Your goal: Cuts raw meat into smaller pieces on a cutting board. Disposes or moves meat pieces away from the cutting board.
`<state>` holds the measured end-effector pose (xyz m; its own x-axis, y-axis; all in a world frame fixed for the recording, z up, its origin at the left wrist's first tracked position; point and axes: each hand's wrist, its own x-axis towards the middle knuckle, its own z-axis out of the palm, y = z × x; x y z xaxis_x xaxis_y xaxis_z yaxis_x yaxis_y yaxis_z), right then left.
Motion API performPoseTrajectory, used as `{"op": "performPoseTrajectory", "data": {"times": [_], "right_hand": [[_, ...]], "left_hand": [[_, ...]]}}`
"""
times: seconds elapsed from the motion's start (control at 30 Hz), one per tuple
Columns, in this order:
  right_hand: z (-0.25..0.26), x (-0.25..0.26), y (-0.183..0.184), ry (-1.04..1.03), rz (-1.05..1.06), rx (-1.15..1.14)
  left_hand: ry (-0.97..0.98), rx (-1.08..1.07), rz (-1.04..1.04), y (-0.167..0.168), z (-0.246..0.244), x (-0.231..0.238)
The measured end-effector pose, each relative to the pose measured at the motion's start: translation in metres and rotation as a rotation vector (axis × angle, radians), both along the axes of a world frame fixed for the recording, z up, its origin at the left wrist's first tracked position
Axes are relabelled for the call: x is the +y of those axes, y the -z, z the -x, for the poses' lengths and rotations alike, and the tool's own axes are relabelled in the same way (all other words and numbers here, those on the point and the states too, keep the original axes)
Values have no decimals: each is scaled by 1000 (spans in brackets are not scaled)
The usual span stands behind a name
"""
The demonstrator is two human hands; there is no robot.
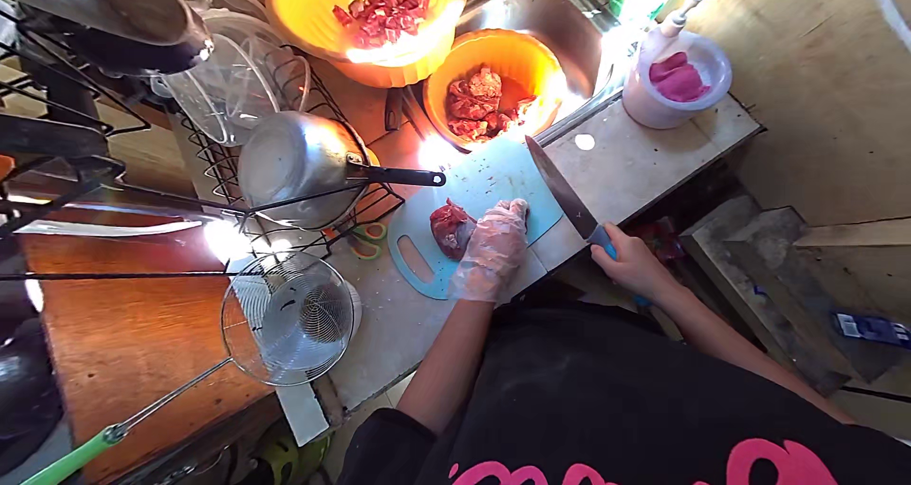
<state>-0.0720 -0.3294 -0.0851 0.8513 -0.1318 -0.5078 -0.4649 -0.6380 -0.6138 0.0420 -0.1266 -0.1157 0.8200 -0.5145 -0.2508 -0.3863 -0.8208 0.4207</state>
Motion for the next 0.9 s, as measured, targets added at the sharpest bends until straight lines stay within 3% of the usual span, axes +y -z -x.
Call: {"op": "performPoseTrajectory", "data": {"times": [0.27,0.6,0.8,0.9], "right_hand": [[21,20,-7,-293,312,58],[15,13,-37,-467,498,121],[-7,20,-46,-498,419,394],[-25,32,-35,-499,384,412]], "left_hand": [[-253,76,65,1,19,5],[-315,-10,180,20,20,-2],[-297,5,218,19,19,1],[-275,-16,227,19,19,1]]}}
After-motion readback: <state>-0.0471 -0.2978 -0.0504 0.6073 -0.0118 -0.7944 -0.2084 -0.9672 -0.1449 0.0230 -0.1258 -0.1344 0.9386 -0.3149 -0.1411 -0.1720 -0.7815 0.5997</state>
